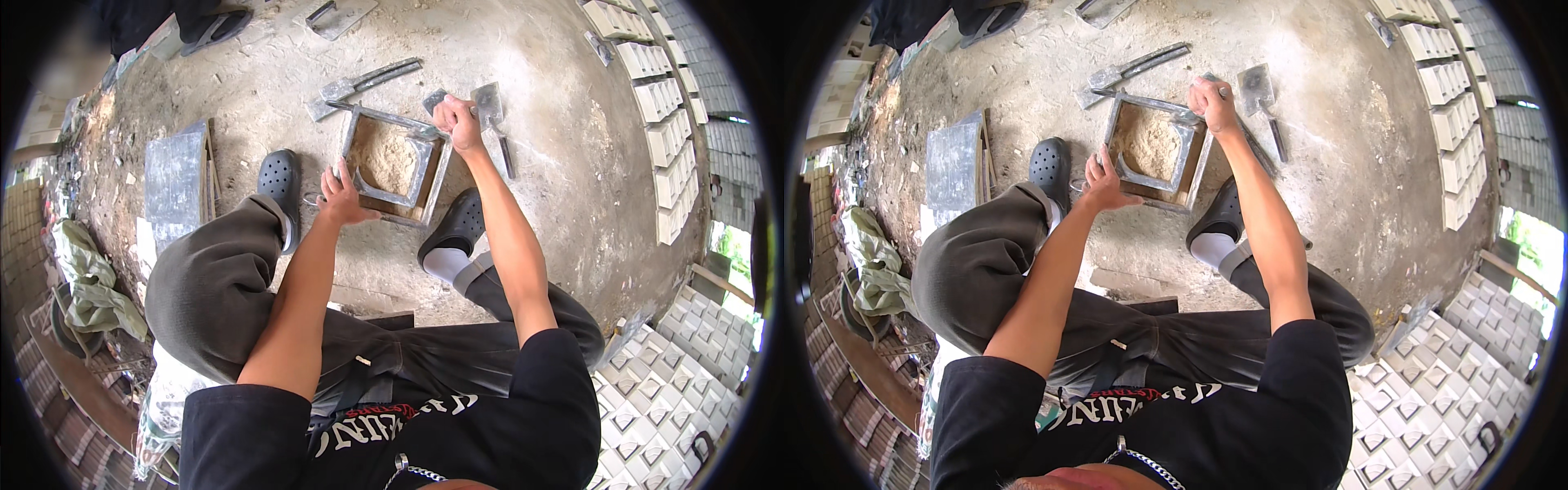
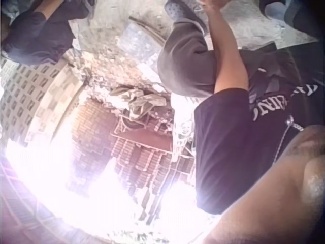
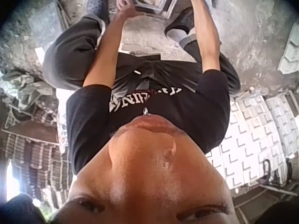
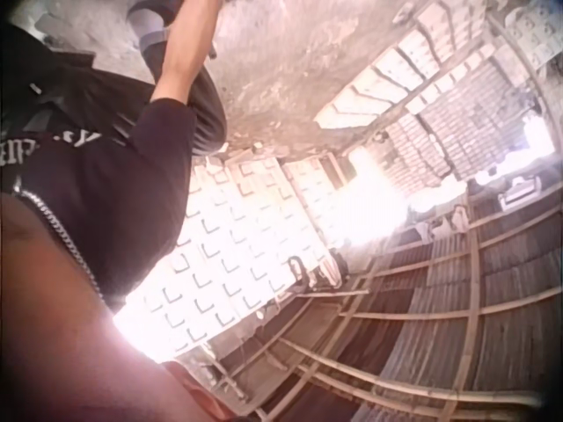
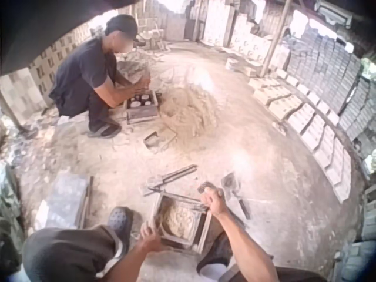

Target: The person uses a trowel to transfer dry material into a rectangular metal mold on the floor, leveling the material and pressing it down by hand.

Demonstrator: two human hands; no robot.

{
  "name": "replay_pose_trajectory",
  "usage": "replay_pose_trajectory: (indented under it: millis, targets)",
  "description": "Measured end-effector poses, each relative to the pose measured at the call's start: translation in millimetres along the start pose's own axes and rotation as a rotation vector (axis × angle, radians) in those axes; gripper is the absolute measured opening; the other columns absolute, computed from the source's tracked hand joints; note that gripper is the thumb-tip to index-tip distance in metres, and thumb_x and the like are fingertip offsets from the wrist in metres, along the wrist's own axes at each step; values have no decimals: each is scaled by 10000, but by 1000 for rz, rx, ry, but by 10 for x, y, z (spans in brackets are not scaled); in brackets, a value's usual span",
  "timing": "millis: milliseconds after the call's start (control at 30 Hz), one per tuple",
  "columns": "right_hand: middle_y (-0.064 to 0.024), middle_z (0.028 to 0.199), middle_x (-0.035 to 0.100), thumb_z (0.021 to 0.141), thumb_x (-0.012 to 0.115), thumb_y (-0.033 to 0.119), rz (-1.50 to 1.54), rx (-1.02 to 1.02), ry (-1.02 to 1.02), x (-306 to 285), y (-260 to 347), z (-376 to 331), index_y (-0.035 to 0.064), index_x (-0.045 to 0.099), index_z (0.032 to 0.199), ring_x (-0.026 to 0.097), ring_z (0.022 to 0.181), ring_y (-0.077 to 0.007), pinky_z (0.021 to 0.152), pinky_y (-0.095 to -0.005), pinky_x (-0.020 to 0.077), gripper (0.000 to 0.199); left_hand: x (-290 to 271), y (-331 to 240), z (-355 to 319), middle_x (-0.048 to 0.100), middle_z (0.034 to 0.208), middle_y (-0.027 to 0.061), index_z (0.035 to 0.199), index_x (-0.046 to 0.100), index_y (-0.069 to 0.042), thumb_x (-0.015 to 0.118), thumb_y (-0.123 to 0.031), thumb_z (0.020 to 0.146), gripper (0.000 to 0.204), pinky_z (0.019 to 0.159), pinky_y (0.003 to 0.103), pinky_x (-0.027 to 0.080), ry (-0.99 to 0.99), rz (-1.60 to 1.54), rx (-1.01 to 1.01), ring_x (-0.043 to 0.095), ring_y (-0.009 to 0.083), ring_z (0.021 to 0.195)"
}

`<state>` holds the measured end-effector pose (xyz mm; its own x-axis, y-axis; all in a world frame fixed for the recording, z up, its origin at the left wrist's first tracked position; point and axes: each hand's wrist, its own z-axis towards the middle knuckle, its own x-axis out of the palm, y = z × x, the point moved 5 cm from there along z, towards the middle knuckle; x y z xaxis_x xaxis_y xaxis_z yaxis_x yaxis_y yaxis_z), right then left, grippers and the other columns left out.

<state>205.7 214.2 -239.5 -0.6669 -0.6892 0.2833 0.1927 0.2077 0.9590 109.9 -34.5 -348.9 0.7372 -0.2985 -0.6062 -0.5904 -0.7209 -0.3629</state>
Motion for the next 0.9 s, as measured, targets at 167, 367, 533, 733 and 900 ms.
replay_pose_trajectory:
  millis: [167, 367, 533, 733, 900]
  targets:
    - [-23, 440, 288, 928, 432, 178, -46, -99, -34, -50, 215, -148, 101, 268, 479, 262, 422, -140, 449, -314, 233, 485, -53, -31, -30, -118, 1524, 309, 1447, -283, -115, 856, -546, 585, 1492, 1066, 667, 206, 16, 0, -7, -76, 442, 1433]
    - [-7, 477, 318, 926, 416, 90, -241, -202, 12, 4, 108, -241, 72, 306, 500, 289, 448, -104, 440, -290, 253, 441, 25, 8, 45, -103, 1519, 319, 1447, -285, -118, 862, -549, 570, 1506, 1054, 679, 199, -25, -10, 25, -80, 455, 1427]
    - [7, 512, 301, 905, 412, 54, -391, -228, -14, 250, 219, -285, 55, 276, 531, 278, 467, -102, 463, -284, 249, 397, 16, 77, 1, -108, 1516, 319, 1453, -273, -119, 866, -552, 557, 1512, 1044, 691, 203, -35, -28, 25, -73, 456, 1426]
    - [8, 526, 416, 886, 451, 49, -192, -225, 5, -71, -28, -332, 15, 403, 530, 355, 505, -69, 478, -276, 274, 361, 10, 22, 2, -94, 1522, 311, 1460, -254, -115, 866, -554, 555, 1506, 1045, 687, 215, -16, -24, 21, -55, 450, 1429]
    - [21, 525, 388, 900, 435, 49, -213, -299, -15, -51, 57, -311, 42, 358, 508, 327, 498, -65, 474, -277, 256, 399, -55, -8, 9, -96, 1528, 301, 1460, -255, -116, 862, -559, 556, 1504, 1055, 674, 223, -18, -10, 8, -43, 435, 1436]
